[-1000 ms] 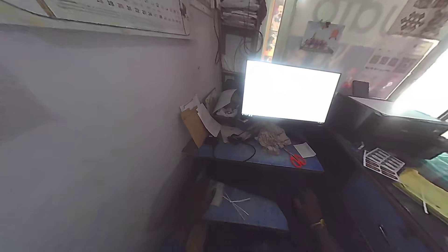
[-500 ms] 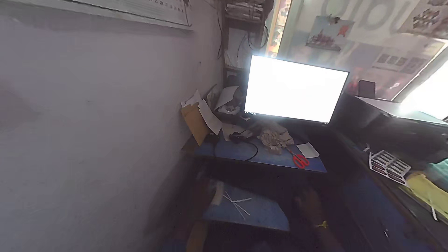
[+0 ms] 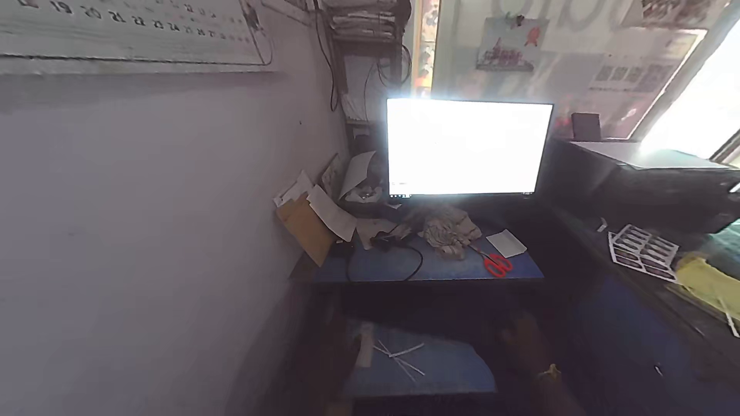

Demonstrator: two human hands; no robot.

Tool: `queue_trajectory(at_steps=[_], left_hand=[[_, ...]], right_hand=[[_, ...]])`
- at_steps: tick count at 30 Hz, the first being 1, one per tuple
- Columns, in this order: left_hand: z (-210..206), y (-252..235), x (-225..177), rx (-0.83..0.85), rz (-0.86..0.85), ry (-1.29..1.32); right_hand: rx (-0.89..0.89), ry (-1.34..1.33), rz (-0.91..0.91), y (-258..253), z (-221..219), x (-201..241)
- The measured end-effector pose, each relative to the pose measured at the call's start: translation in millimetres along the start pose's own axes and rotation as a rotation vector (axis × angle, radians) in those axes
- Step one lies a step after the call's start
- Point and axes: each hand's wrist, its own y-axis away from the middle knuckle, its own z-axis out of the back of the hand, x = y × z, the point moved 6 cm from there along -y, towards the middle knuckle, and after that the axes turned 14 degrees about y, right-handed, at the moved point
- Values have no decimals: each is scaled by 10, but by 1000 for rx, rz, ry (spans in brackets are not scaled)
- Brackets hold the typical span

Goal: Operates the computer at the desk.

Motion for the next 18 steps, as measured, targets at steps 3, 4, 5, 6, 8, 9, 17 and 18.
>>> queue_trajectory(at_steps=[3, 4, 5, 6, 8, 9, 17, 18], left_hand=[[82, 65, -110, 61, 53, 27], [204, 100, -253, 152, 115, 39], [252, 111, -318, 204, 141, 40], [178, 97, -257, 148, 99, 54], [-89, 13, -11, 30, 4, 86], [-115, -7, 12, 48, 12, 107], [-151, 57, 86, 23, -8, 134], [-171, 66, 98, 15, -25, 135]], right_hand=[[-10, 25, 0, -10, -98, -56], [-30, 29, 5, -6, -109, -68], [-50, 31, 10, -4, -93, -70], [-58, 30, 12, -5, -52, -61], [-40, 34, -8, -24, 29, -30], [-49, 36, -9, -40, 52, -15], [-98, 4, 26, 22, 53, 21], [-95, -1, 27, 23, 16, -1]])
